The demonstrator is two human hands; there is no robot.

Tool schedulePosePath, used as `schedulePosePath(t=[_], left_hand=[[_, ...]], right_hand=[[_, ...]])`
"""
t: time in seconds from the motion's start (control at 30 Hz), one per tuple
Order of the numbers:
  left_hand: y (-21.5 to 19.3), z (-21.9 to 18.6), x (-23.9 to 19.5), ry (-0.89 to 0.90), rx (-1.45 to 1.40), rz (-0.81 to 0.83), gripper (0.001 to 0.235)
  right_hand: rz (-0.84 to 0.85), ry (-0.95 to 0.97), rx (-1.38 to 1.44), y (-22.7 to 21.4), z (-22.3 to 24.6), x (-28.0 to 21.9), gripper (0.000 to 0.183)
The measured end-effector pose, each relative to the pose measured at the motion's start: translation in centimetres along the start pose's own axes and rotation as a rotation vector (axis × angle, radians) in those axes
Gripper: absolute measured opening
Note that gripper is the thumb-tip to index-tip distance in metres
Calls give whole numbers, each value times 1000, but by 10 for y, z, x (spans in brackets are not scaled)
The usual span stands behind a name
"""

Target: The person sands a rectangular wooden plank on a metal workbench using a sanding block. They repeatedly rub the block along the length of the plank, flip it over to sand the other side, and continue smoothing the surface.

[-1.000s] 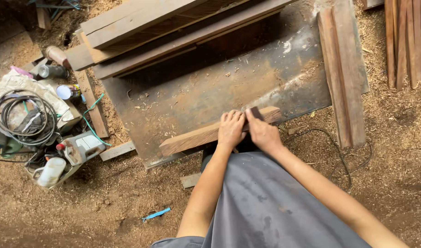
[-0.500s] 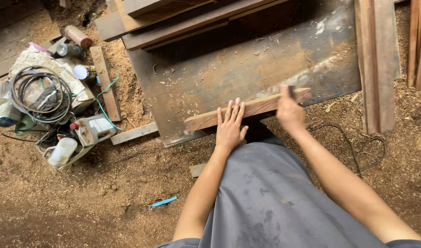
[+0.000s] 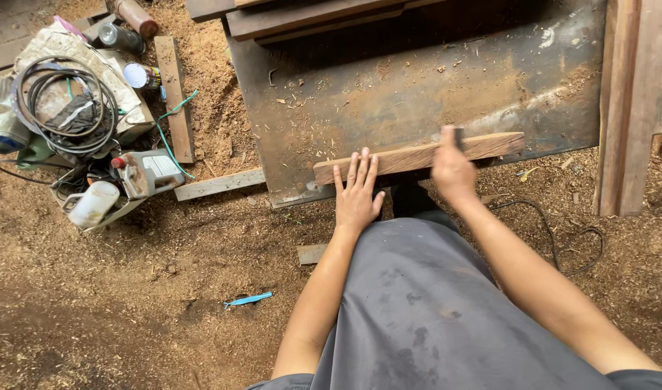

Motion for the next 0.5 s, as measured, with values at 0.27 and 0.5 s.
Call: schedulePosePath(t=[0.27, 0.5], left_hand=[[25, 23, 8, -15, 89, -148, 62], [25, 22, -3, -25, -20, -183, 64]], right_hand=[[-202, -196, 211, -2, 73, -16, 59], [-35, -269, 113, 13, 80, -26, 56]])
Point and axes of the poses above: each hand's wrist, its own x-axis towards the middle knuckle, its own y-axis out of the palm, z = x × y, the point moved 5 cm from there along x, towards the middle knuckle, and after that the axes turned 13 degrees about -z, right-handed, at the moved point
